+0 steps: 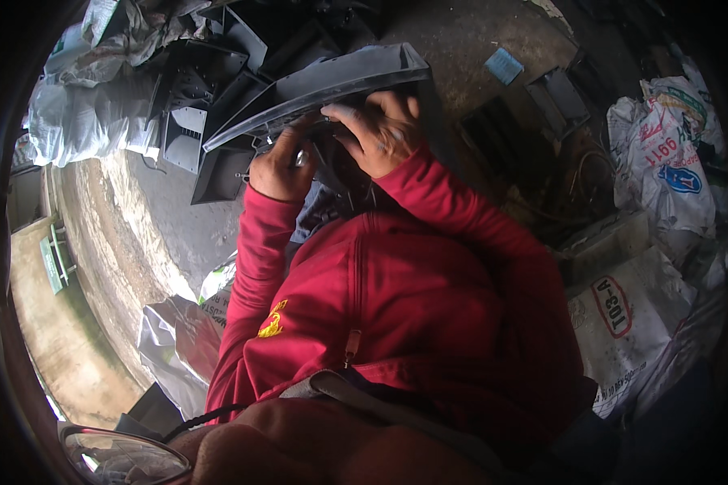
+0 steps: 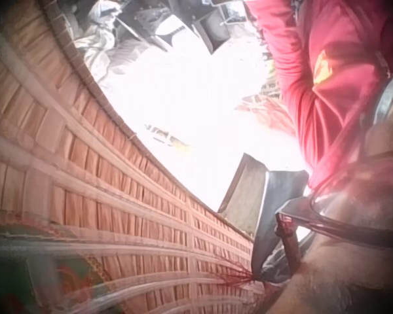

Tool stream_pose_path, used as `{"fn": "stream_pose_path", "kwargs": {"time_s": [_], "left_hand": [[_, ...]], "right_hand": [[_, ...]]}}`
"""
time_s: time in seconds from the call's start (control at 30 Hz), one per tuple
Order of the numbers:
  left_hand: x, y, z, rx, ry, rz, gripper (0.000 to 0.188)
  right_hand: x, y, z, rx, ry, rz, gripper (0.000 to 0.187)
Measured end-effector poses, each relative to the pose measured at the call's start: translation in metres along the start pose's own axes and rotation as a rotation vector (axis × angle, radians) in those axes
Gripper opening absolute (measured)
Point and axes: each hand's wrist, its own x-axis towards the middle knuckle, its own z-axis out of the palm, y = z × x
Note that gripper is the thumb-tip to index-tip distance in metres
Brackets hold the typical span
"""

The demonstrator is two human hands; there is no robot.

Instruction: The person assembles a metal electronic chassis using a wrench. They tighten bolts on the chassis, reposition the unit, and continue fastening components together.

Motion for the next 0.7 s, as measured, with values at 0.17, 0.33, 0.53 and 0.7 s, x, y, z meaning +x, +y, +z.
{"fn": "stream_pose_path", "kwargs": {"time_s": [0.17, 0.33, 0.53, 0.7], "left_hand": [[-0.002, -0.002, 0.002, -0.034, 0.063, 0.017, 0.045], [-0.003, 0.005, -0.004, 0.094, -0.045, -0.006, 0.045], [-0.007, 0.014, -0.050, -0.259, 0.019, -0.039, 0.023], [-0.010, 0.028, -0.094, -0.389, 0.004, -0.015, 0.018]], "right_hand": [[0.000, -0.002, 0.000, 0.015, 0.008, 0.009, 0.066], [0.004, -0.007, -0.002, 0.037, -0.016, 0.069, 0.065], [0.000, -0.004, -0.002, 0.008, -0.030, 0.000, 0.065], [0.001, -0.003, -0.001, 0.022, -0.013, 0.022, 0.064]]}}
